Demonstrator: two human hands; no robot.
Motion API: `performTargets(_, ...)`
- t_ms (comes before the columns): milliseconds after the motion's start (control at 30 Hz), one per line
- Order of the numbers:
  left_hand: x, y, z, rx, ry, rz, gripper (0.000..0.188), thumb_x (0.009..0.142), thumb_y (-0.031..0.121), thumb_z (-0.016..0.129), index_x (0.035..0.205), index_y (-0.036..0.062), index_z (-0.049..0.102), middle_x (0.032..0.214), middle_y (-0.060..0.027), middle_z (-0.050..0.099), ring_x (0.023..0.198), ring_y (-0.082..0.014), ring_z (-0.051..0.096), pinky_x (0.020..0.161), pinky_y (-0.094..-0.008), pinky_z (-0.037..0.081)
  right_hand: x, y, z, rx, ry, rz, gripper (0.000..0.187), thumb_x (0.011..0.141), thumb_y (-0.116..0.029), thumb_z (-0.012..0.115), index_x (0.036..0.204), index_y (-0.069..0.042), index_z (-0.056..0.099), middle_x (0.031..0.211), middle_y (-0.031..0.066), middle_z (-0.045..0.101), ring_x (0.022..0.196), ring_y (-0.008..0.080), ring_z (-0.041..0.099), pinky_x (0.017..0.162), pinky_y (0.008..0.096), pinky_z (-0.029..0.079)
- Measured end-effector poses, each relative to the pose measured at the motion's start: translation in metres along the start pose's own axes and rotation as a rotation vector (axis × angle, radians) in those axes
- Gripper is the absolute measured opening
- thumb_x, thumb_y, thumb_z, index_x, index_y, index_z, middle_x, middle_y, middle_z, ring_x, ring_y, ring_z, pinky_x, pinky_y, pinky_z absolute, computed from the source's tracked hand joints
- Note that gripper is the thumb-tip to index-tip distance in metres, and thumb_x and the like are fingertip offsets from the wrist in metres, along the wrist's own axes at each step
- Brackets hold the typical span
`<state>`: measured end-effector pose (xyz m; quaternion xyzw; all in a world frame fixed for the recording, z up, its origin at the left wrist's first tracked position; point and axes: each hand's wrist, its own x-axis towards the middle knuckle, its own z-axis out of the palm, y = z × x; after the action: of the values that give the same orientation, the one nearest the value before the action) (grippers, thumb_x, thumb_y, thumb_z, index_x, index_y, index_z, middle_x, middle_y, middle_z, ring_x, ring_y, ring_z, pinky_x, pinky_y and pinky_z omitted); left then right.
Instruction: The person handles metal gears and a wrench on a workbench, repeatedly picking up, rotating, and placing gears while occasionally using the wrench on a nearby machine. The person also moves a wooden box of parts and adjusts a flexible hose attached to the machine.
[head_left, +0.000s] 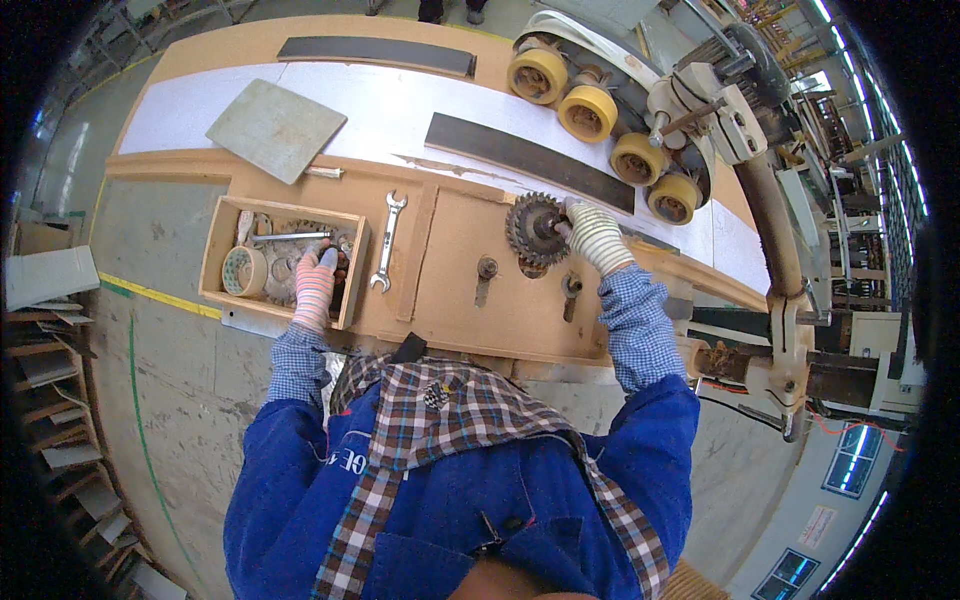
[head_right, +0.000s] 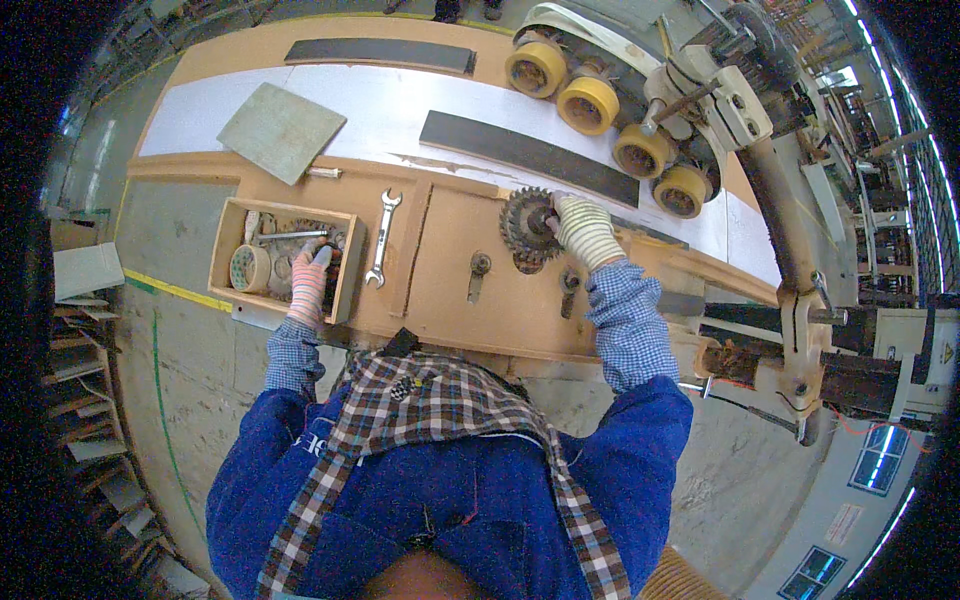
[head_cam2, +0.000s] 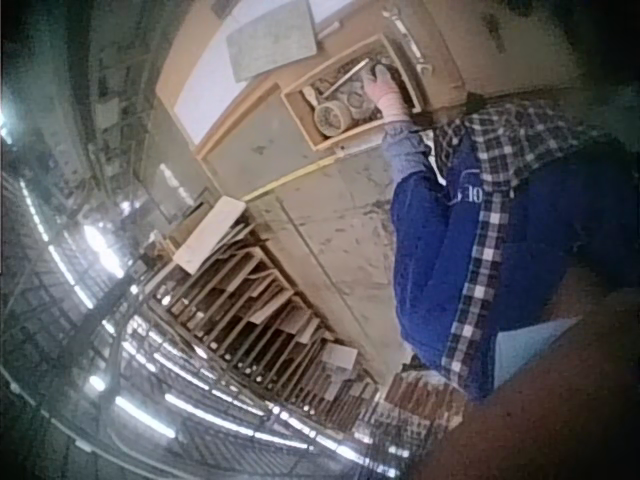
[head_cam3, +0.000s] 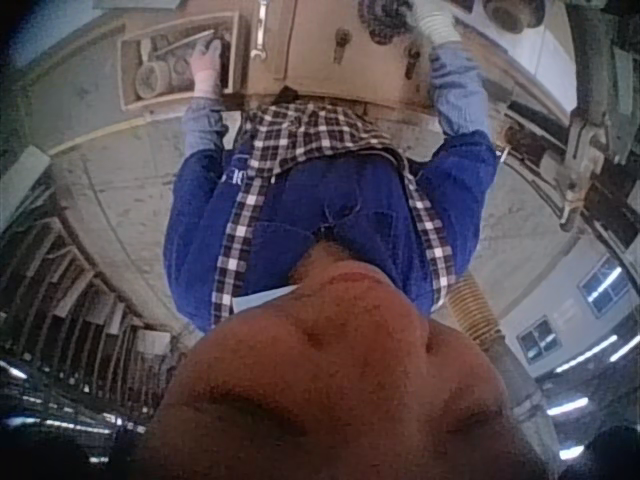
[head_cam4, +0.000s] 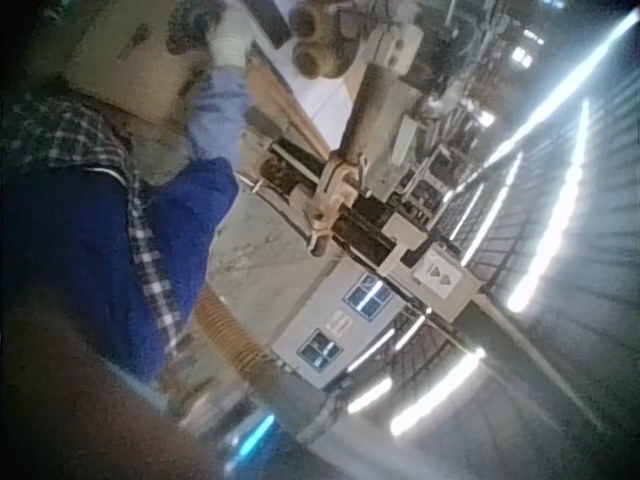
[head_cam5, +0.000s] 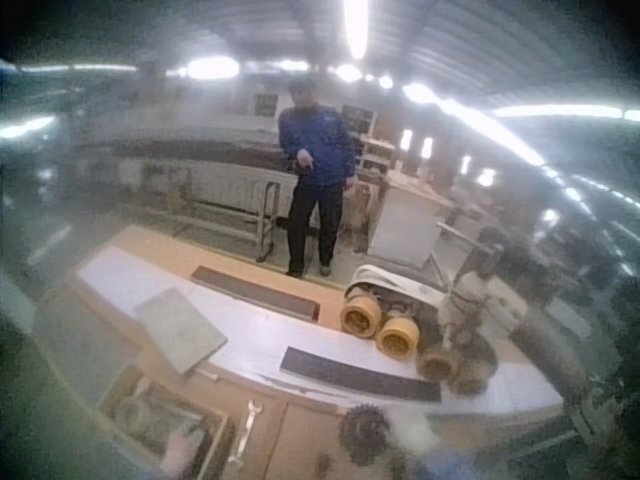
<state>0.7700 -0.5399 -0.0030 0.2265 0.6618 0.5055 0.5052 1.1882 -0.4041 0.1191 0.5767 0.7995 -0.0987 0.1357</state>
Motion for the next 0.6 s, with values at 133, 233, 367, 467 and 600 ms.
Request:
performTargets(133,0.004,-0.005,-0.001,-0.044,-0.031,0.073,0.031,0.089,0.017,0.056,0.118,0.0077,0.055,0.084,-0.0027,0.064,0.06,-0.0098,0.054,0.053,-0.0234,0.045,0.005,-0.004,-0.005,-0.129,-0.202,0.211,0.056,0.085,-0.053,0.052,0.112,-0.004,0.058,0.095,0.0208,0.066,0.091,0.036,0.063,0.079,0.0453,0.05)
performTargets(233,0.002,-0.005,-0.002,-0.052,-0.018,0.031,0.03,0.089,0.017,0.057,0.118,0.0087,0.055,0.083,-0.0028,0.064,0.062,-0.0104,0.055,0.054,-0.0243,0.045,0.005,-0.005,-0.008,-0.177,-0.085,0.063,0.055,0.086,-0.053,0.051,0.112,-0.006,0.058,0.098,0.0192,0.066,0.091,0.0347,0.064,0.079,0.0446,0.05)
performTargets(367,-0.002,0.002,0.0,-0.006,-0.012,0.023,0.029,0.089,0.016,0.057,0.118,0.0089,0.055,0.081,-0.0034,0.064,0.061,-0.0097,0.055,0.053,-0.0241,0.045,0.007,-0.005,-0.011,-0.162,-0.169,0.037,0.048,0.084,-0.046,0.058,0.109,-0.005,0.058,0.1,0.0192,0.065,0.093,0.034,0.063,0.081,0.044,0.05)
performTargets(467,-0.002,0.005,0.001,-0.014,-0.043,0.051,0.03,0.089,0.016,0.056,0.118,0.0071,0.055,0.081,-0.0032,0.063,0.061,-0.0085,0.053,0.053,-0.023,0.045,0.009,-0.007,-0.011,-0.119,-0.197,0.185,0.044,0.08,-0.039,0.065,0.103,-0.002,0.058,0.1,0.0198,0.064,0.096,0.0347,0.062,0.08,0.0454,0.049)
performTargets(600,-0.001,0.002,0.0,0.064,-0.011,0.043,0.026,0.089,0.013,0.057,0.114,0.0049,0.056,0.084,-0.0026,0.062,0.066,-0.0091,0.056,0.059,-0.0236,0.047,0.008,-0.008,-0.009,-0.117,-0.111,0.002,0.056,0.084,-0.053,0.053,0.106,-0.002,0.061,0.097,0.0213,0.065,0.093,0.0365,0.063,0.082,0.0458,0.049)
